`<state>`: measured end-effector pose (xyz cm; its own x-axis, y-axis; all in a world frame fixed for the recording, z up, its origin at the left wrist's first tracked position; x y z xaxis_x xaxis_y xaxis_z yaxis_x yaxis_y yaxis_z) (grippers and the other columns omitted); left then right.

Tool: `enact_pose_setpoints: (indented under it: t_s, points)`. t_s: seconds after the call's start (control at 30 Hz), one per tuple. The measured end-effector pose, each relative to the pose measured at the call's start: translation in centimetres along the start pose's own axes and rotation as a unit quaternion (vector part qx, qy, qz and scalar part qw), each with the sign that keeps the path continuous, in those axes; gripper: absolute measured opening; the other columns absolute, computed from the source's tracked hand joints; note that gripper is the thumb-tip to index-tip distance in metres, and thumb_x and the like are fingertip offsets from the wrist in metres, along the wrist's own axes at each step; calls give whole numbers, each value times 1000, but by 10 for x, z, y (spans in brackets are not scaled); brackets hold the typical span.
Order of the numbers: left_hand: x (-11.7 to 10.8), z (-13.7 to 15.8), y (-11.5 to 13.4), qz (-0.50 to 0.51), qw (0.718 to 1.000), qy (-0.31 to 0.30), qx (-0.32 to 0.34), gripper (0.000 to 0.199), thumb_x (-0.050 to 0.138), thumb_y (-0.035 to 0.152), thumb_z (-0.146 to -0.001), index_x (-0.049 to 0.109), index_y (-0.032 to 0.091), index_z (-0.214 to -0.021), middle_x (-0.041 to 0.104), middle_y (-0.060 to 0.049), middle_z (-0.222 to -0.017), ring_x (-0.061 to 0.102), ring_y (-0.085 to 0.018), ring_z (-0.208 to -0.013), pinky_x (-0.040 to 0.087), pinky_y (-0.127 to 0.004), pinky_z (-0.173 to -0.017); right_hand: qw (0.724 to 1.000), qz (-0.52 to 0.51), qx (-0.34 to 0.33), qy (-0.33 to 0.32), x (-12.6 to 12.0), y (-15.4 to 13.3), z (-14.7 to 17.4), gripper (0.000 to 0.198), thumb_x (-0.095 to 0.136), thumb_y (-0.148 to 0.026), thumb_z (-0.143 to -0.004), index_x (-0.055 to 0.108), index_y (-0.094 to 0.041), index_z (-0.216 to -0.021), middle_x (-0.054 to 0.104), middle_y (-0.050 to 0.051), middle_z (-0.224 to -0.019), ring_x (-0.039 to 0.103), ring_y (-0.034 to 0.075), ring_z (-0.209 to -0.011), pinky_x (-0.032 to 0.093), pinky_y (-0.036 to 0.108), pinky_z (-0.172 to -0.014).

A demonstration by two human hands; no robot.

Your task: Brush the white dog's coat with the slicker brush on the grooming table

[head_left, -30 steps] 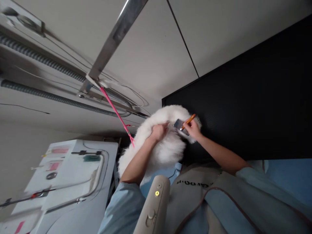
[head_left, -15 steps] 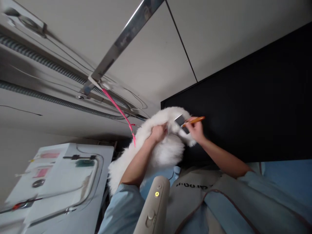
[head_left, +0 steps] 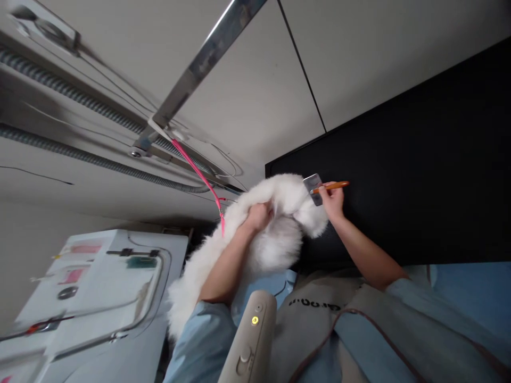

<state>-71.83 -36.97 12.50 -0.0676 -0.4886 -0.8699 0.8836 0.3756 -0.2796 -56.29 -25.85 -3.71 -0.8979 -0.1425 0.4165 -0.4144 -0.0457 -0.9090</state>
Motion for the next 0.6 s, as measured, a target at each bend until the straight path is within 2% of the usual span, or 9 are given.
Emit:
enact_pose_setpoints:
  t_s: [0.03,0.13,0.17,0.3,0.33,0.43,0.47,0.57,0.6]
  points:
    - [0,0,0,-9,1000,-4,0,29,49,20,-99,67,8,-118,71,-18,-116,68,-27,-105,47,-29,-87,1000,-4,-11,-6,1,-3,1,33,69,-51,-80,55,-24,-92,70,7,-95,69,24,-90,58,41,-85]
    - [0,1,1,-24,1000,-14,8,32,47,21,-100,65,9,-123,72,-17,-115,68,-26,-103,47,-29,-86,988,1,17,-153,30,0,12,33,73,-51,-77,58,-24,-89,71,7,-93,70,24,-87,59,41,-81]
    - [0,1,1,-23,1000,-13,11,32,47,21,-100,65,9,-123,72,-16,-115,68,-25,-102,47,-29,-86,986,11,29,-166,33,3,15,33,74,-50,-76,58,-24,-88,71,7,-92,70,25,-86,59,41,-81]
    - [4,-1,-4,-22,1000,-19,5,32,45,18,-99,66,7,-121,72,-18,-115,67,-24,-103,48,-30,-88,999,26,-3,-27,7,-1,10,30,67,-49,-81,58,-23,-93,70,9,-99,69,25,-95,57,43,-88]
    - [4,-1,-5,-23,1000,-17,4,32,45,17,-99,67,7,-121,72,-18,-115,67,-24,-103,48,-30,-87,999,27,-6,-44,9,-1,10,30,68,-49,-81,58,-23,-94,71,9,-100,69,25,-95,58,43,-88]
    - [7,-2,-8,-24,1000,-12,0,32,45,20,-100,69,8,-116,72,-18,-112,67,-24,-101,48,-29,-85,984,48,32,-168,27,9,18,30,71,-47,-78,60,-22,-90,71,8,-91,70,26,-85,59,43,-81]
    - [8,-2,-8,-24,1000,-12,-1,32,45,22,-100,70,8,-115,72,-18,-111,67,-24,-101,48,-30,-86,984,61,37,-162,25,10,17,30,72,-47,-77,60,-22,-89,71,8,-90,70,25,-83,59,43,-81]
    - [10,-2,-9,-24,1000,-8,-7,33,44,24,-101,70,11,-116,73,-17,-111,67,-24,-102,48,-30,-86,996,74,-2,-49,4,-1,12,28,67,-46,-81,59,-22,-93,70,9,-97,69,25,-92,58,43,-87]
    - [10,-3,-9,-24,1000,-6,-6,33,44,24,-101,70,11,-117,72,-16,-112,67,-24,-103,48,-30,-87,996,70,-12,-51,5,-3,13,28,66,-46,-82,59,-22,-95,70,9,-99,69,25,-93,58,43,-88]
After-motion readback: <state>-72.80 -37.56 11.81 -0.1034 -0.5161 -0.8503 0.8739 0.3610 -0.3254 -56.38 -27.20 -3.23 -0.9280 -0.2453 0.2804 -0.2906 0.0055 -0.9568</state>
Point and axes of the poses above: each hand's wrist, its own z-axis away from the middle knuckle, its own x-axis out of the palm, y = z × x, the point moved 9 cm from there along -z, towards the middle knuckle
